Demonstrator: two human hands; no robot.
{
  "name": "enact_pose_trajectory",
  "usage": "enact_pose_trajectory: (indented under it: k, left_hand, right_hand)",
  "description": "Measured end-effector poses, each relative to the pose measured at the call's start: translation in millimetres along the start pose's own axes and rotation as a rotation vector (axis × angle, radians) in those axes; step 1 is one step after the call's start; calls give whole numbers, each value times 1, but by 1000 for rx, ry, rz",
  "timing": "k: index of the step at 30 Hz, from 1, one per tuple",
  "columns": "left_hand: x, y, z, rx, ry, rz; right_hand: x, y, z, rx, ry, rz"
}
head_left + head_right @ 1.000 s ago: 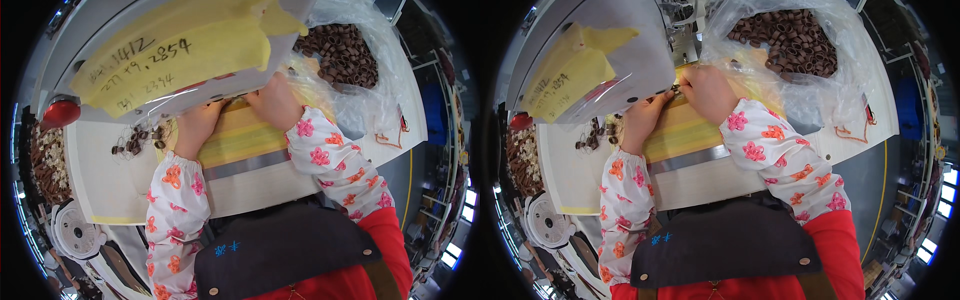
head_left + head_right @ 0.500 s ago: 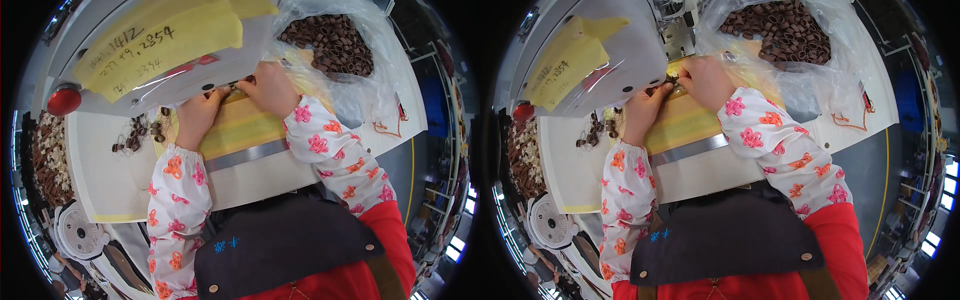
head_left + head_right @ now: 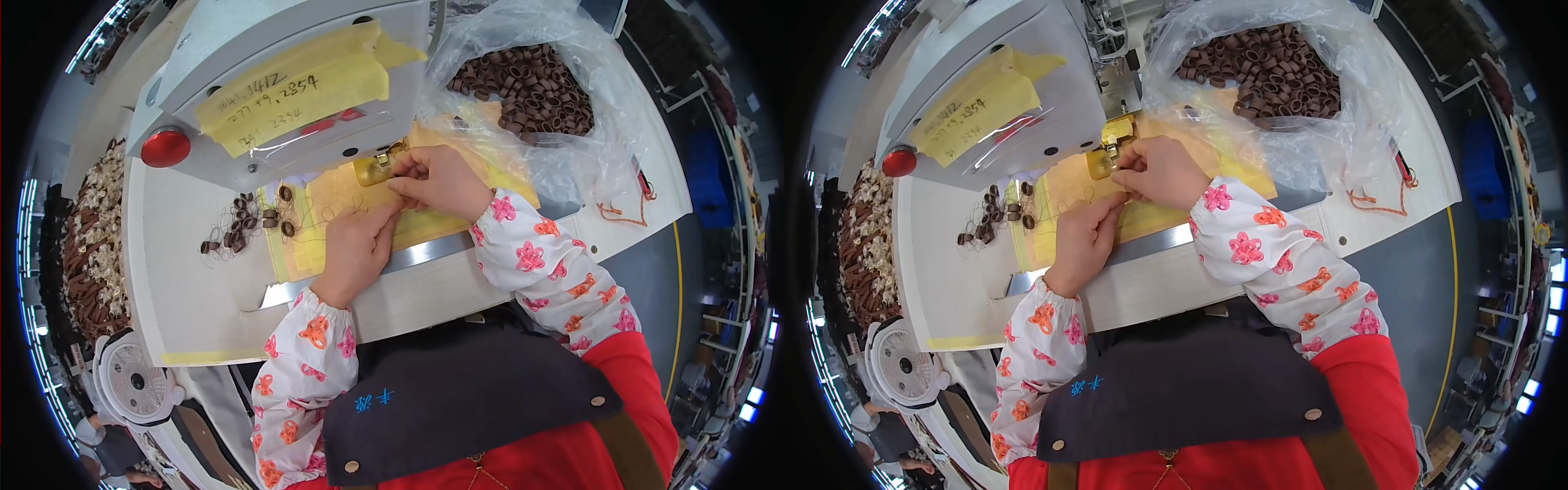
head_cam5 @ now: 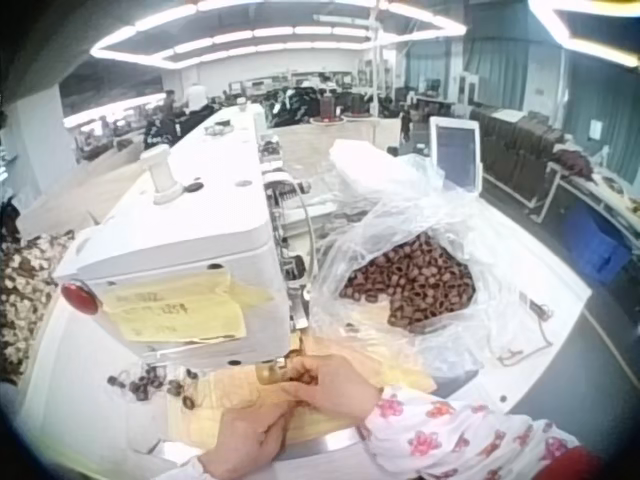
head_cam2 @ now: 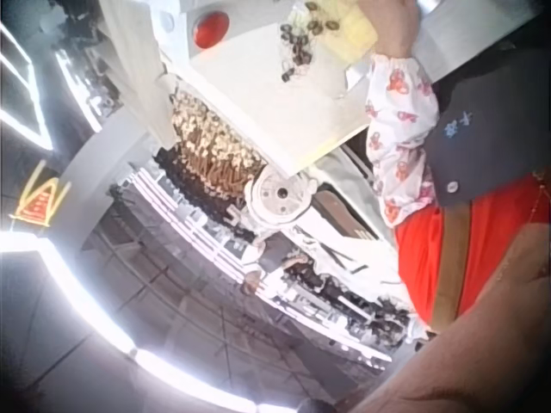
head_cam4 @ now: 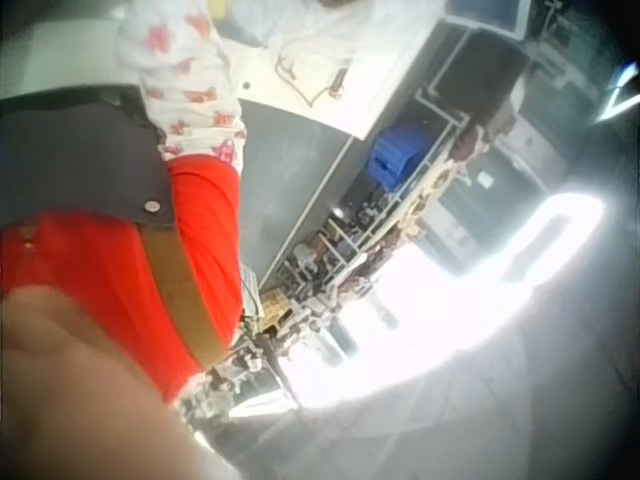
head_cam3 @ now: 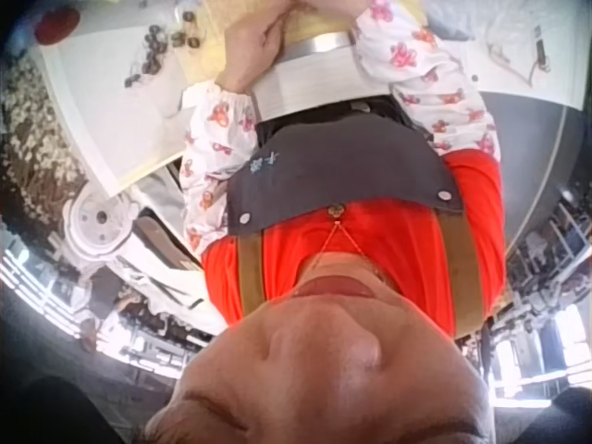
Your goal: Sewing small leather loops or components using an industrial sewing machine.
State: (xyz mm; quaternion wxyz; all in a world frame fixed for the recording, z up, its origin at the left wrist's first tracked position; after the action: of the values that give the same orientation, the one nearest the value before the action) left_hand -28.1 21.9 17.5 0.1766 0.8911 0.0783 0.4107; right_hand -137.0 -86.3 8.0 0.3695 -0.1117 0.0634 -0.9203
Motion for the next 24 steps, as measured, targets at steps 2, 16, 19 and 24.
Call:
enact_pose_trajectory:
  k: [2, 16, 19, 24]
  left_hand:
    - [3, -1, 1, 29, -30, 36]
    - [8, 26, 34, 36, 64, -15]
    - [8, 29, 35, 156, -51, -98]
    - [8, 27, 39, 324, -112, 1]
  right_hand:
    - [0, -4, -1, -42, 61, 31]
    - [2, -23, 18, 279, -323, 52]
    - [9, 7, 8, 269, -292, 77]
    - [4, 22, 5, 114, -117, 109]
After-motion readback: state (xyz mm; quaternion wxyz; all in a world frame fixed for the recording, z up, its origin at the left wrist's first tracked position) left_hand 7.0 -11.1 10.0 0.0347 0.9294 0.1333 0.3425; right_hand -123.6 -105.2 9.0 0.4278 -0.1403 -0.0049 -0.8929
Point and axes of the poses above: each hand's wrist, its own y-axis towards the middle knuckle, its own x-axis out of the back of the hand, z = x × y, the point moved 3 cm from there along y, towards the middle knuckle, and after that the axes turned 1 degree about -x, right-handed, at the moved point
